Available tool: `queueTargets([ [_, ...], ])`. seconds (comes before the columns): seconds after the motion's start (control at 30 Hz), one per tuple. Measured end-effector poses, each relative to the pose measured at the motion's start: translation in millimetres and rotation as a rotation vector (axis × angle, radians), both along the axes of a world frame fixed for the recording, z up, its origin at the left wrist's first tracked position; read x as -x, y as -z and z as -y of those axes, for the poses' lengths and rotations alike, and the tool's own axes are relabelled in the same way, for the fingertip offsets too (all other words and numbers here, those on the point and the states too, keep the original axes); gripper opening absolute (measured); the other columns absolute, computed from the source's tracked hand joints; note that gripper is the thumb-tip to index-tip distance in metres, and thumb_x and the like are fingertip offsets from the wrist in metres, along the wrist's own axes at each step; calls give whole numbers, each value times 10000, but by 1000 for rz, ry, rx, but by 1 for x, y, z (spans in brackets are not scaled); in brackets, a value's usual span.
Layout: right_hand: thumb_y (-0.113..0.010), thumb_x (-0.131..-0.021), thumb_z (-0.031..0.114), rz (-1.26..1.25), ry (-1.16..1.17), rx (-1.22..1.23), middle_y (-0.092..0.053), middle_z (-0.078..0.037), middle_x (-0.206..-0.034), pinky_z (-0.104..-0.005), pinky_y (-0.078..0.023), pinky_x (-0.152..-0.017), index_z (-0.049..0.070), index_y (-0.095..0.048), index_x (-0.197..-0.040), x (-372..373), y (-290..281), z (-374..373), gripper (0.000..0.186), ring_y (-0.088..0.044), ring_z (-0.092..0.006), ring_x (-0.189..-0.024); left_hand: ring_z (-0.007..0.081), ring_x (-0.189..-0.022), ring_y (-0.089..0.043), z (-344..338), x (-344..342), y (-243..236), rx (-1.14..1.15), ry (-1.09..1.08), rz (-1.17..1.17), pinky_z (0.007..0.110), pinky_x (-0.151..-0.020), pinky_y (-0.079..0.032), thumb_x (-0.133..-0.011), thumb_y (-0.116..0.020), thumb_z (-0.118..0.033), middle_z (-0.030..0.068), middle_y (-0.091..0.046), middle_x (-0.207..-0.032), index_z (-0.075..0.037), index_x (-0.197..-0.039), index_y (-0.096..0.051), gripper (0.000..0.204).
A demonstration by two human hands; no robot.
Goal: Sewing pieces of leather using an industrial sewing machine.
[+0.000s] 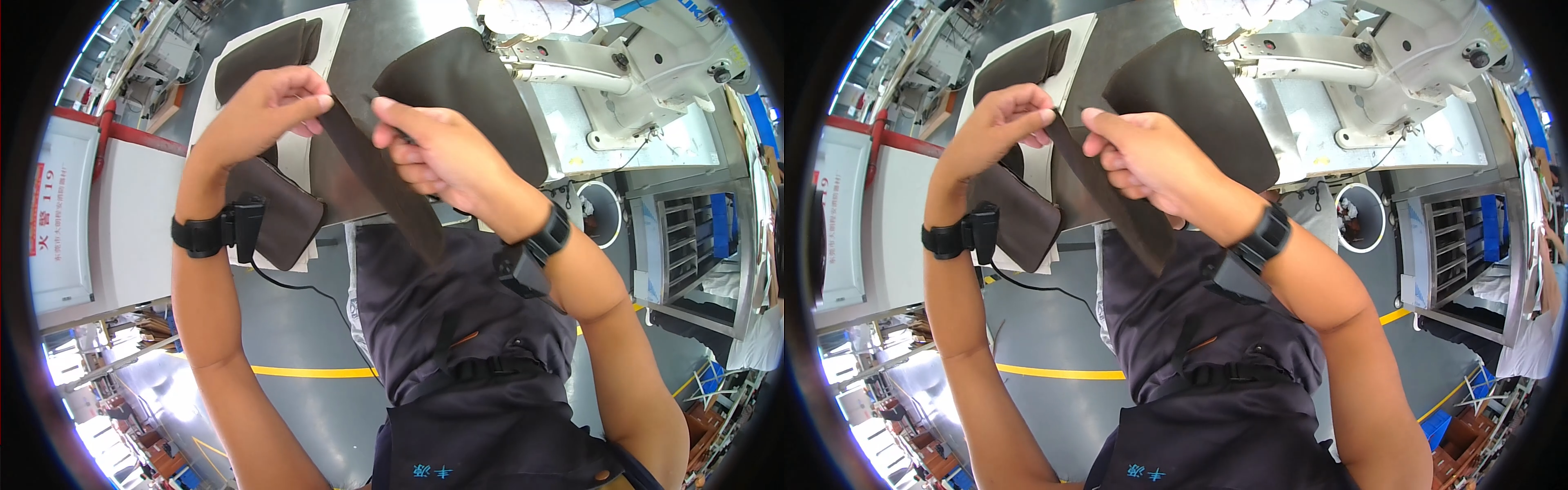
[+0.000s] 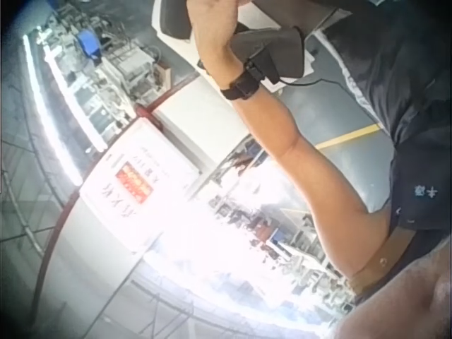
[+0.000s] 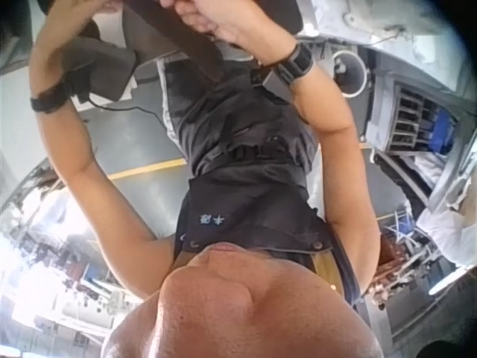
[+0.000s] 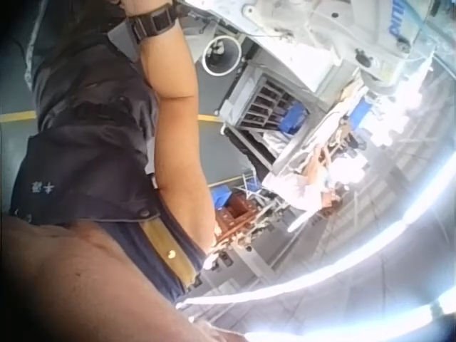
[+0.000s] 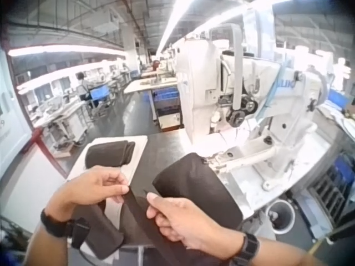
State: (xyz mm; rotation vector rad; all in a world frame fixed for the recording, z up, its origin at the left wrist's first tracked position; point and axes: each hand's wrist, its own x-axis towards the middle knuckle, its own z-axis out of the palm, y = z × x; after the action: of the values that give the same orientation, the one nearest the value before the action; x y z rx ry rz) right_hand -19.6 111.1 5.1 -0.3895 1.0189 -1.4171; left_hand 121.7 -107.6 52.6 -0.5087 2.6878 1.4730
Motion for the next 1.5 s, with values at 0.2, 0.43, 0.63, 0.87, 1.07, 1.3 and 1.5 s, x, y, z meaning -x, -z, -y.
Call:
queueTargets([
  [0.2, -590, -1054, 417, -233, 161, 68, -354, 79, -588, -230, -212, -409, 39, -645, -921, 44, 3, -71, 404, -294, -28, -454, 24, -597, -568, 15, -39, -49, 96, -312, -119, 175, -477, -390, -1002, -661, -309, -49, -622, -794, -61, -1122, -667, 276],
  [0.43, -566, -1064, 414, -301, 507, -76, -371, 74, -607, -207, -202, -383, 47, -630, -986, 123, 54, -139, 380, -291, -17, -430, 41, -531, -475, 76, -47, -47, 80, -750, -361, 191, -459, -321, -996, -681, -279, -26, -581, -717, 26, -1212, -661, 374],
  [0.63, -567, -1061, 425, -212, 618, -115, -371, 73, -617, -203, -196, -367, 39, -597, -993, 141, 103, -137, 393, -297, -14, -429, 106, -721, -594, 175, -92, 0, -624, -870, -843, 212, -519, -455, -1021, -656, -161, 45, -657, -899, -28, -1034, -614, 140],
  [0.87, -616, -1037, 416, -280, 652, -142, -359, 89, -591, -213, -193, -375, 29, -628, -977, 135, 97, -133, 391, -292, -7, -432, 227, -953, -733, 185, -50, 42, -883, -991, -857, 287, -842, -658, -937, -693, 34, 151, -706, -990, 60, -1026, -614, 121],
  [1.07, -654, -1030, 342, -516, 663, -149, -347, 138, -565, -213, -176, -404, 39, -665, -928, 128, 96, -122, 321, -259, 25, -443, 342, -1065, -712, 162, 5, 67, -892, -987, -1029, 375, -931, -652, -962, -622, 82, 246, -666, -1118, 129, -1098, -549, 162],
  [1.3, -677, -1019, 319, -780, 643, -141, -500, 91, -625, -233, -289, -477, 12, -671, -905, 122, 103, -106, 328, -373, -13, -531, 351, -1028, -712, 156, 56, 116, -1030, -1020, -577, 403, -932, -644, -958, -591, 113, 228, -649, -1095, 131, -1125, -533, 178],
  [1.5, -698, -995, 338, -844, 631, -219, -481, 61, -590, -256, -297, -405, 17, -662, -904, 119, 103, -107, 335, -389, -38, -437, 289, -953, -729, 155, 79, 120, -933, -1043, -393, 359, -864, -646, -980, -649, -4, 180, -681, -1056, 85, -1108, -579, 171],
])
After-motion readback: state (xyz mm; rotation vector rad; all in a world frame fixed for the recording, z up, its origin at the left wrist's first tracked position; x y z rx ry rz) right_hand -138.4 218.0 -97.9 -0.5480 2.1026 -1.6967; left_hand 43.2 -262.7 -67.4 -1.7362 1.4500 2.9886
